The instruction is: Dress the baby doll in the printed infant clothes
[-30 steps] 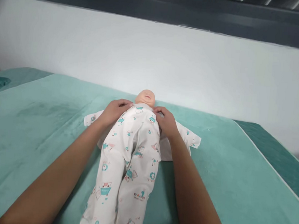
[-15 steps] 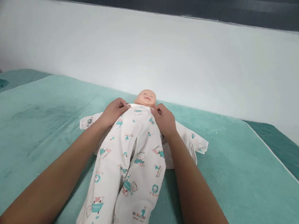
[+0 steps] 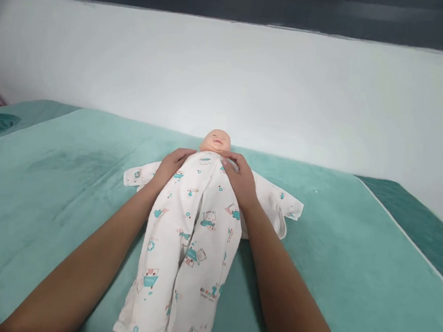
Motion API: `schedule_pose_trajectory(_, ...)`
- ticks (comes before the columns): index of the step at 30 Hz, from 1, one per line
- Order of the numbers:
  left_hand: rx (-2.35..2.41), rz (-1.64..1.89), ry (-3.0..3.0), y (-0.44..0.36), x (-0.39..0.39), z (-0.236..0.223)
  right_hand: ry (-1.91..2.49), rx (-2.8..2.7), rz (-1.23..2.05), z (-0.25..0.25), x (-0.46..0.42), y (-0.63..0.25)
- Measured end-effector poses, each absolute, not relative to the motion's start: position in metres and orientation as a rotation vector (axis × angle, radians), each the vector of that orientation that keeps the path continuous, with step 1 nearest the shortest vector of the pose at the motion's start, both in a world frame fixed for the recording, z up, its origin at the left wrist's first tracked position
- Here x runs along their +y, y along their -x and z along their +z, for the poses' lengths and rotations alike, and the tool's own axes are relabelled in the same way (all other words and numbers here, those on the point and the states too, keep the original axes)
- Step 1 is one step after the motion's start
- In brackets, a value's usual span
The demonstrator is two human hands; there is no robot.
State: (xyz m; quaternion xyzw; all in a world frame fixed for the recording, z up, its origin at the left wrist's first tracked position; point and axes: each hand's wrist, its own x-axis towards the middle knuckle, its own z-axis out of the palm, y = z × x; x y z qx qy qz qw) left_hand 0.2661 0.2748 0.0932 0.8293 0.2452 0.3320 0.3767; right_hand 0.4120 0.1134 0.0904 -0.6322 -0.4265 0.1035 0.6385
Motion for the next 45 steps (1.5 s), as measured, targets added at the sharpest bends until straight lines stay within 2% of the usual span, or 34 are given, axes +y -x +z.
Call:
schedule_pose_trajectory(4, 0.596, 0.94, -2.218, -0.243, 0.263, 0.082, 1.501, -1.048, 0.307, 0.094, 0.073, -0.366)
schedule_pose_trajectory(8, 0.631, 1.12, -2.028, -0.186, 0.208, 0.07, 1.572, -1.155, 0.254, 0.078, 0.006, -0.306)
schedule_pose_trajectory(13, 0.662, 0.967, -1.913, -0.082, 0.108, 0.055, 1.683, -1.173, 0.262, 0.049, -0.083, -0.229)
schedule_pose_trajectory(17, 0.608, 0.813, -1.982, -0.037, 0.06, 0.04, 1.648, -1.172, 0.131, 0.048, -0.107, -0.187)
schedule_pose_trajectory(24, 0.685, 0.889, -1.962, -0.045, 0.045, 0.047, 2.124, -1.398, -0.126, 0.094, -0.069, -0.166)
schedule_pose_trajectory(29, 0.672, 0.973, -1.855, -0.035, 0.035, 0.058, 2.073, -1.5, -0.128, 0.104, -0.059, -0.16)
schedule_pose_trajectory(35, 0.684, 0.904, -1.913, -0.019, 0.029, 0.048, 1.847, -1.475, -0.023, 0.093, -0.086, -0.159)
schedule_pose_trajectory(38, 0.662, 0.954, -2.032, -0.018, 0.021, 0.046, 1.774, -1.282, 0.003, 0.08, -0.104, -0.165)
schedule_pose_trajectory(45, 0.335, 0.768, -2.516, -0.042, 0.007, 0.068, 1.944, -1.107, -0.056, 0.045, -0.114, -0.172)
